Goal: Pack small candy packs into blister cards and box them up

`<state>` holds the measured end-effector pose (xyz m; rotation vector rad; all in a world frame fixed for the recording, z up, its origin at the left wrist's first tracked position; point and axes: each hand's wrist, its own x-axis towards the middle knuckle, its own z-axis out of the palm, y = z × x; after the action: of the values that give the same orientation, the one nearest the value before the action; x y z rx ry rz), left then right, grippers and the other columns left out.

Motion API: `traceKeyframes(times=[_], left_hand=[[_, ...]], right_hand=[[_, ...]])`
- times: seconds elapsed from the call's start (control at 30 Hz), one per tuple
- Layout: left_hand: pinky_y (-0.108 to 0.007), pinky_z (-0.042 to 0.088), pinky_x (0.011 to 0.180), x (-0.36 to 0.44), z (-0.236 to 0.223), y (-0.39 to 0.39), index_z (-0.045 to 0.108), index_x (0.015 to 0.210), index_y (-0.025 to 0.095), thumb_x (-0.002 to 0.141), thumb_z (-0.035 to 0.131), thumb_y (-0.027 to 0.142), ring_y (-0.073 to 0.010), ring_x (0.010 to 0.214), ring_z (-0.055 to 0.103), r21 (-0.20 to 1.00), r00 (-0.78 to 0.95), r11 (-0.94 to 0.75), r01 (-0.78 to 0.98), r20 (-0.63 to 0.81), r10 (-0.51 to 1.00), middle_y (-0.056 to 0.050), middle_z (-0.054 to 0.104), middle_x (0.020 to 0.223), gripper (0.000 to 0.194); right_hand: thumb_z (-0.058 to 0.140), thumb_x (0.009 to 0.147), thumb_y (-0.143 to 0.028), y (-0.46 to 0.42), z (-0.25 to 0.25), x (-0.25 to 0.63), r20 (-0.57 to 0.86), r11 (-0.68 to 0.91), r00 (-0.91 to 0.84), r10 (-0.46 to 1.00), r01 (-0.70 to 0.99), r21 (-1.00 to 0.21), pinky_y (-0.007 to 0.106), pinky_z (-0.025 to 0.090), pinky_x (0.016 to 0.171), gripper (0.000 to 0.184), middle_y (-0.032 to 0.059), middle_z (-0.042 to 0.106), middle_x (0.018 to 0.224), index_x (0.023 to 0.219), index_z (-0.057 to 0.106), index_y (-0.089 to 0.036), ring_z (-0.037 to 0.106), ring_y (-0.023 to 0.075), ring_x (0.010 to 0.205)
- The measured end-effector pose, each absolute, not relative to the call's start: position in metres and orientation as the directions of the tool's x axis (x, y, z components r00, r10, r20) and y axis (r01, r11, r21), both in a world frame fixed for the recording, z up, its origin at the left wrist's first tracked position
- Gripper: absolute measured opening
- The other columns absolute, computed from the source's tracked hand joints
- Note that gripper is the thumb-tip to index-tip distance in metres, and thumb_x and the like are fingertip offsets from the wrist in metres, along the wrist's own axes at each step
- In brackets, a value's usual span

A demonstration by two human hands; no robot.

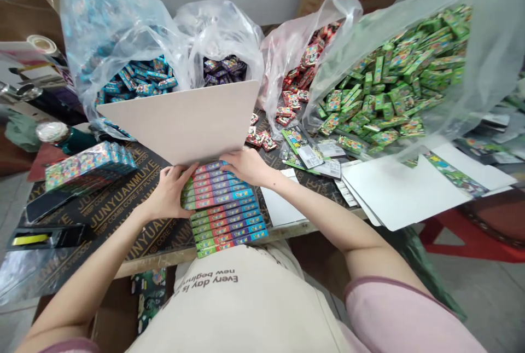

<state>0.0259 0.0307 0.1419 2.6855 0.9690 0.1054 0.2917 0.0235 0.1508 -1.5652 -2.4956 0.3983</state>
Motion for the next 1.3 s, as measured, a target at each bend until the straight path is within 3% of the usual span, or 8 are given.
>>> traceKeyframes(times=[0.2,0.33,0.5,0.6,0.77,1.0,1.13,1.3], left_hand=[[-0.049,0.023,0.103,0.023,0.138,0.032,0.020,0.147,0.018,0.054,0.069,0.053,-0.0336,0.117,0.044,0.269,0.780,-0.745,0.610,-0.038,0.625,-0.015,0.045,0.120,0.110],[-0.052,0.019,0.107,0.028,0.138,0.028,0.020,0.147,0.015,0.058,0.067,0.060,-0.0348,0.121,0.041,0.234,0.774,-0.747,0.622,-0.038,0.632,-0.017,0.046,0.123,0.111],[-0.054,0.005,0.112,0.036,0.128,0.008,0.014,0.149,0.016,0.082,0.048,0.061,-0.0339,0.137,0.028,0.187,0.708,-0.700,0.689,0.033,0.706,-0.020,0.033,0.146,0.088],[-0.052,0.003,0.115,0.042,0.121,-0.001,0.007,0.150,0.014,0.091,0.037,0.053,-0.0310,0.143,0.019,0.170,0.662,-0.659,0.733,0.042,0.748,-0.018,0.022,0.154,0.077],[-0.049,0.008,0.117,0.045,0.113,-0.004,0.013,0.149,0.009,0.094,0.030,0.047,-0.0286,0.144,0.015,0.153,0.687,-0.680,0.717,0.006,0.727,-0.017,0.020,0.155,0.069],[-0.048,0.018,0.116,0.046,0.093,-0.002,0.025,0.144,0.000,0.094,0.031,0.050,-0.0321,0.143,0.017,0.150,0.675,-0.666,0.731,-0.016,0.737,-0.023,0.023,0.152,0.071],[-0.050,0.016,0.116,0.045,0.095,0.005,0.032,0.142,0.002,0.093,0.034,0.051,-0.0319,0.141,0.025,0.199,0.715,-0.698,0.688,-0.021,0.699,-0.024,0.033,0.148,0.070],[-0.053,0.007,0.117,0.028,0.085,-0.002,0.019,0.148,0.014,0.093,0.032,0.053,-0.0269,0.144,0.017,0.414,0.647,-0.593,0.691,0.011,0.762,-0.015,0.023,0.154,0.069]], right_hand=[[0.051,0.093,-0.034,0.024,0.136,0.294,-0.003,0.418,-0.460,0.888,0.809,-0.414,0.025,0.035,0.071,0.024,0.0049,0.068,0.101,0.107,0.065,-0.021,0.061,0.0189,0.092],[0.047,0.094,-0.031,0.021,0.134,0.303,-0.020,0.404,-0.446,0.895,0.829,-0.386,0.028,0.035,0.075,0.025,0.0078,0.067,0.103,0.109,0.063,-0.019,0.059,0.0199,0.093],[0.041,0.096,-0.034,-0.004,0.148,0.301,0.136,0.345,-0.318,0.938,0.879,-0.330,0.041,0.033,0.091,0.036,0.0145,0.061,0.120,0.122,0.058,-0.016,0.053,0.0265,0.111],[0.039,0.096,-0.040,-0.019,0.147,0.289,0.174,0.401,-0.364,0.915,0.867,-0.296,0.046,0.025,0.105,0.049,0.0175,0.049,0.138,0.135,0.047,-0.012,0.040,0.0297,0.129],[0.037,0.095,-0.048,-0.024,0.116,0.275,0.047,0.480,-0.482,0.875,0.848,-0.223,0.050,0.020,0.112,0.062,0.0194,0.030,0.151,0.144,0.034,-0.009,0.026,0.0308,0.140],[0.036,0.095,-0.048,-0.022,0.084,0.276,0.059,0.499,-0.497,0.866,0.848,-0.179,0.052,0.016,0.113,0.064,0.0176,0.020,0.154,0.147,0.028,-0.012,0.019,0.0300,0.143],[0.037,0.095,-0.046,-0.022,0.081,0.272,0.066,0.512,-0.508,0.859,0.843,-0.163,0.052,0.021,0.111,0.062,0.0210,0.029,0.150,0.144,0.033,-0.009,0.026,0.0317,0.140],[0.034,0.095,-0.046,-0.032,0.078,0.282,0.158,0.479,-0.453,0.877,0.845,-0.237,0.053,0.016,0.113,0.058,0.0170,0.029,0.151,0.144,0.036,-0.015,0.025,0.0284,0.141]])
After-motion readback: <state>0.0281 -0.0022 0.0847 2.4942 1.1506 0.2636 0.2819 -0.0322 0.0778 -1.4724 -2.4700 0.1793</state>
